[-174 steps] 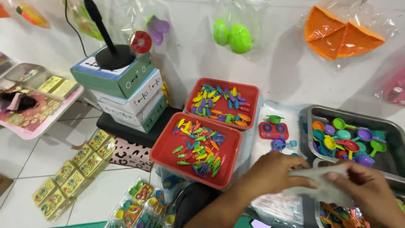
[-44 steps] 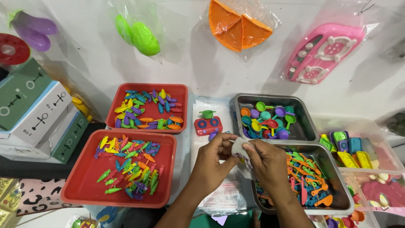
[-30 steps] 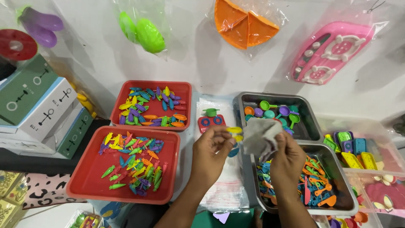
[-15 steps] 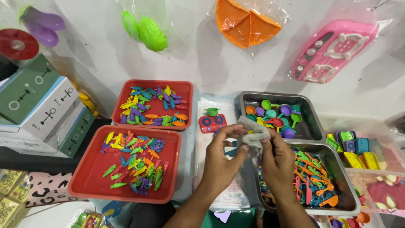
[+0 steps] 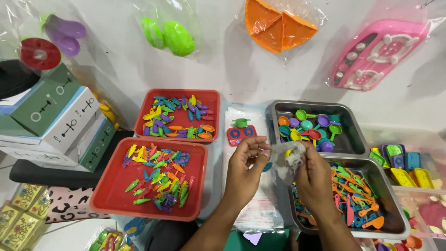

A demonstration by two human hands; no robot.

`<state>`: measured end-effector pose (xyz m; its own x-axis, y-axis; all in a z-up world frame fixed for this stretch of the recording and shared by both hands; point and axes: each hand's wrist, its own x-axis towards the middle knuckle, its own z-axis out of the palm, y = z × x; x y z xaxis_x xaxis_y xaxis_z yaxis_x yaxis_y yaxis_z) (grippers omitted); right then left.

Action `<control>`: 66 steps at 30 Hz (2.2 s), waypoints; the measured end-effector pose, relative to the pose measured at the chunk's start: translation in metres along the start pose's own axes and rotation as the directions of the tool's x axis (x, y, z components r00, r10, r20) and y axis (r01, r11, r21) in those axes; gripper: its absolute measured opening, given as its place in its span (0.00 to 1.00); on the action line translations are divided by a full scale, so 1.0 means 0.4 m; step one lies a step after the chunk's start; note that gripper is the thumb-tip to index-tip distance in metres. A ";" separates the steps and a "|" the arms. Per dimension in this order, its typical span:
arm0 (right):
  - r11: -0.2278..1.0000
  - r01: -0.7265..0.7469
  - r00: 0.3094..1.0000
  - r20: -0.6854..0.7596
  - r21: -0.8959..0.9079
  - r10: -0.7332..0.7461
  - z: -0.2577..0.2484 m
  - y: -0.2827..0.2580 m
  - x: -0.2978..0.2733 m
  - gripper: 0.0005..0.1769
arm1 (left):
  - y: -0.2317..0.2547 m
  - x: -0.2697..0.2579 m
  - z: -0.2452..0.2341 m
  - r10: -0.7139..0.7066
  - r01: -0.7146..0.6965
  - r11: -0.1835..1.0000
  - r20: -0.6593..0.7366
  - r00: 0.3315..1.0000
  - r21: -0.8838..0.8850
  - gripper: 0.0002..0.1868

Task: The person is sorting and packing various small plastic toys, such as letters and shapes, from multiple trays into clear plastic bags.

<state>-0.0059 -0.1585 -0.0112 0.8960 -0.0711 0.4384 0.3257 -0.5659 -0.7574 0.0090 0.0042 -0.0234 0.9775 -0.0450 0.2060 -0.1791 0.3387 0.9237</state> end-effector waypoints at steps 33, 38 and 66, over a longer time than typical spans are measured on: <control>0.719 -0.276 0.886 -0.122 0.638 0.448 -0.021 0.033 0.050 0.21 | 0.001 0.019 -0.025 0.250 -0.241 0.882 0.031 0.968 0.406 0.17; 0.153 -0.333 0.685 0.128 0.930 0.717 -0.050 -0.020 0.078 0.42 | -0.052 0.021 -0.050 0.252 -0.226 0.266 0.159 0.955 0.937 0.13; 0.607 -0.523 0.842 0.251 0.598 0.478 -0.026 0.048 0.022 0.17 | 0.214 -0.074 -0.452 -0.032 0.355 -0.072 -0.358 0.933 0.932 0.15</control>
<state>0.0052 -0.1786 -0.0167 0.9857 -0.1241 -0.1139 -0.0898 0.1851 -0.9786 -0.0151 0.2045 -0.0090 0.9579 0.2832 0.0469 0.2559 -0.9164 0.3076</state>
